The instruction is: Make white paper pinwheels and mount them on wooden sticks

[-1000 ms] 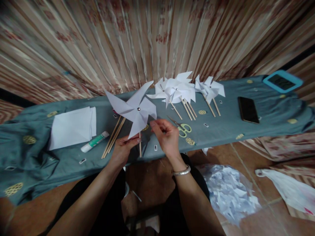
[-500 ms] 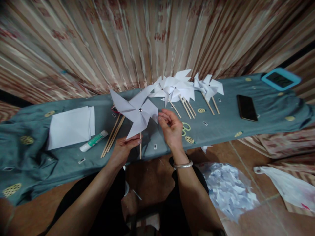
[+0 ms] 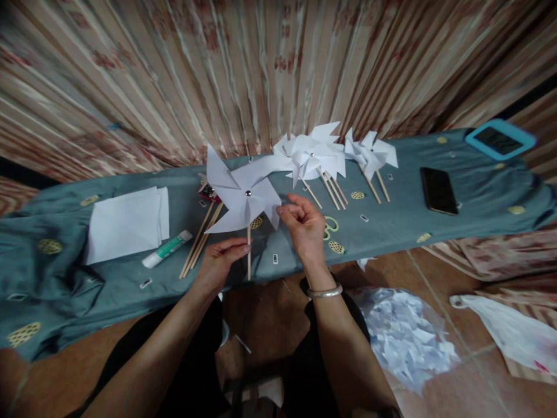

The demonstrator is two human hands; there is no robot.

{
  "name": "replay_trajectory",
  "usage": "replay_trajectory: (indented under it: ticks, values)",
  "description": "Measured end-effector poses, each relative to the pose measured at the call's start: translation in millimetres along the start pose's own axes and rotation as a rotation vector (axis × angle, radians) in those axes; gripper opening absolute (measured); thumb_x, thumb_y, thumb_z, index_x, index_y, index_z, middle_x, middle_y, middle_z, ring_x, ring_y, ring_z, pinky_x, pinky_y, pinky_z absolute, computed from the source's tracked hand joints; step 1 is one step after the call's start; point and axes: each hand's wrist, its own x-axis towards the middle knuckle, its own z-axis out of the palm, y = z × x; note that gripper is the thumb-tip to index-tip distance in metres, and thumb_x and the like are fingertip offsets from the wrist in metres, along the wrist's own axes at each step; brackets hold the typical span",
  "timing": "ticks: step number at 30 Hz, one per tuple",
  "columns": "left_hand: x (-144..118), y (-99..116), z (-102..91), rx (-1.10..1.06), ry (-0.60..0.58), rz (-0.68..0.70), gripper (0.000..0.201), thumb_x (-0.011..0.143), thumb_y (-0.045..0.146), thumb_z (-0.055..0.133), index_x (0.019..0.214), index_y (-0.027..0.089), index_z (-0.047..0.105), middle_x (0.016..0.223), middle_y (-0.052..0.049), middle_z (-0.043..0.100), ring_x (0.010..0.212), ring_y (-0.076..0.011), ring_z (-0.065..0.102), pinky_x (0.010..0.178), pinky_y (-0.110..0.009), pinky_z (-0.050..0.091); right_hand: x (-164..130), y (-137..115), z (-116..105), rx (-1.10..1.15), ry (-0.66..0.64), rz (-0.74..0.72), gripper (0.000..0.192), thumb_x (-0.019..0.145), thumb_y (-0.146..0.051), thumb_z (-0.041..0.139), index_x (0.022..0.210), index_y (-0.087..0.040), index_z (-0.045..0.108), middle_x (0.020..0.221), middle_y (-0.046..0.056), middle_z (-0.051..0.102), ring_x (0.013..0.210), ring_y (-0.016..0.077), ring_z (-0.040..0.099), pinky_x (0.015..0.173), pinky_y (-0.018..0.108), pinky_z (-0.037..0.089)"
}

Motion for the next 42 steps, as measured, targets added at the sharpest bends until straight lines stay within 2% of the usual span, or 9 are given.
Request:
replay_trajectory:
  ticks: [5,11,16,26,42]
  values:
    - [0.2,-0.2,-0.4,0.007,-0.006,0.014,0.027,0.051,0.032,0.087,0.074,0.021,0.079,0.077,-0.004,0.077,0.075,-0.0185,0.069,0.082,-0.033,0.053,-0.9,-0.9,0.3,0.034,-0.004,0.019,0.034,0.064,-0.033,0.083,0.094,-0.024,0.070,0.070,-0.004,0.071,0.063,0.0107,0.061,0.069,0.029,0.052]
    - [0.2,-0.4,0.3,0.002,0.004,0.034,0.024,0.052,0.031,0.086,0.073,0.021,0.079,0.077,-0.004,0.077,0.075,-0.0184,0.068,0.082,-0.033,0.053,-5.4,-5.9,5.1,0.104,0.007,0.103,0.032,0.059,-0.031,0.084,0.088,-0.024,0.073,0.069,-0.003,0.072,0.067,0.0138,0.065,0.075,0.034,0.056]
    - [0.9,0.0,1.8,-0.016,0.014,0.042,0.024,0.051,0.030,0.086,0.072,0.022,0.079,0.077,-0.003,0.077,0.075,-0.0174,0.067,0.081,-0.031,0.052,-9.3,-7.6,9.9,0.157,-0.031,0.148,0.036,0.056,-0.034,0.086,0.087,-0.024,0.072,0.067,-0.004,0.071,0.067,0.0142,0.065,0.076,0.034,0.056]
    - [2.8,-1.4,2.7,-0.037,0.040,0.055,0.023,0.049,0.030,0.086,0.070,0.022,0.079,0.072,-0.001,0.075,0.071,-0.0153,0.065,0.078,-0.029,0.051,-17.0,-12.0,16.3,0.288,-0.060,0.263,0.039,0.049,-0.034,0.091,0.082,-0.024,0.074,0.067,-0.005,0.073,0.060,0.0107,0.061,0.063,0.027,0.052]
    - [2.1,-1.7,3.2,-0.043,0.011,0.067,0.023,0.054,0.030,0.086,0.074,0.022,0.079,0.075,-0.001,0.076,0.072,-0.0153,0.065,0.080,-0.029,0.049,-26.7,-13.2,25.9,0.372,-0.140,0.379,0.036,0.048,-0.025,0.092,0.079,-0.021,0.075,0.066,-0.004,0.073,0.059,0.0097,0.060,0.065,0.025,0.049]
